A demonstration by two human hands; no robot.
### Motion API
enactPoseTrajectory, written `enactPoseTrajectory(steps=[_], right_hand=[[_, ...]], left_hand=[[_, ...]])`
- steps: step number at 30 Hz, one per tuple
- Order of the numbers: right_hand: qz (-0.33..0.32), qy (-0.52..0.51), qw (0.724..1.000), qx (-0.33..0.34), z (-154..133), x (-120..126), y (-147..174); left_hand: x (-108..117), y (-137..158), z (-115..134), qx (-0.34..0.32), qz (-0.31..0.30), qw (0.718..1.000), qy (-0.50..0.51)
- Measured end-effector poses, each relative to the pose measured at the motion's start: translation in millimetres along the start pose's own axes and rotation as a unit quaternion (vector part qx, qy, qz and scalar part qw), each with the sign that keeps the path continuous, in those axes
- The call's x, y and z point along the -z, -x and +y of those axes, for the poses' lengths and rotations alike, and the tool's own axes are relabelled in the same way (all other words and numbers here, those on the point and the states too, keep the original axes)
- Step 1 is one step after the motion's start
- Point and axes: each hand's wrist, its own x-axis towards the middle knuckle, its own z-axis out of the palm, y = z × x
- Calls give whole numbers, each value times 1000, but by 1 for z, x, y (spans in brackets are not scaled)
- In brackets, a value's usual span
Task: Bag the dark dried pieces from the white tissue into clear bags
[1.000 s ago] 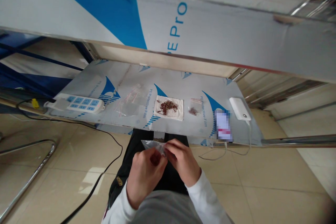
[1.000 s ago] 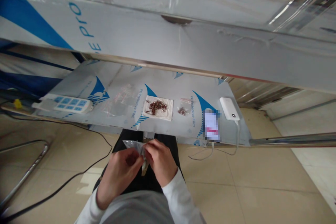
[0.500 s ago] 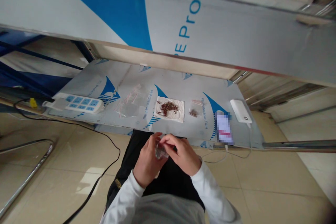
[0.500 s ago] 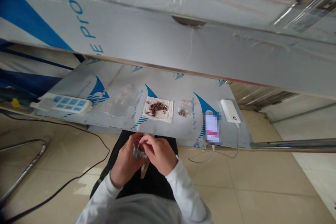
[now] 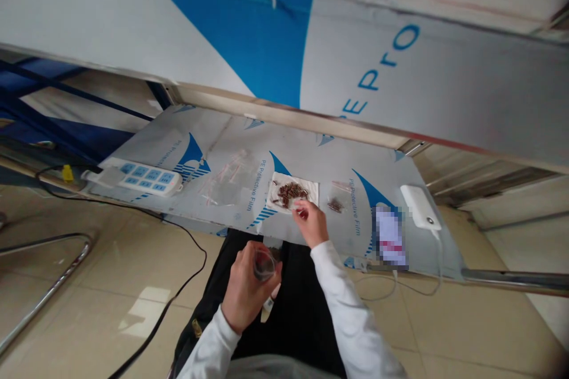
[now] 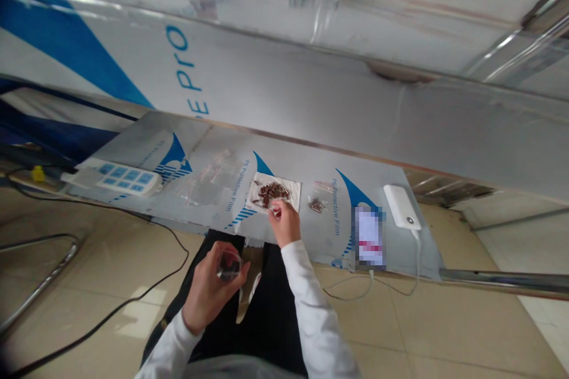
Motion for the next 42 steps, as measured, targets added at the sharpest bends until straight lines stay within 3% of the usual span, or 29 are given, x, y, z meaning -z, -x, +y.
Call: enactPoseTrajectory(steps=[3, 8, 20, 31, 42], right_hand=[[-18, 40, 999, 3, 26, -29, -27], [-54, 86, 995, 11, 32, -53, -39], [-37, 167, 983, -66, 29, -56, -41], [-62, 118, 984, -121, 42, -43, -55], [-35, 64, 989, -129, 37, -34, -49]], left_hand=[[0, 2, 0, -2, -20, 1000, 17], [2, 2, -2, -1, -27, 999, 23], [3, -4, -11, 10, -38, 999, 25], [0, -21, -10, -41, -28, 998, 35], [-3, -26, -4, -67, -37, 995, 71]])
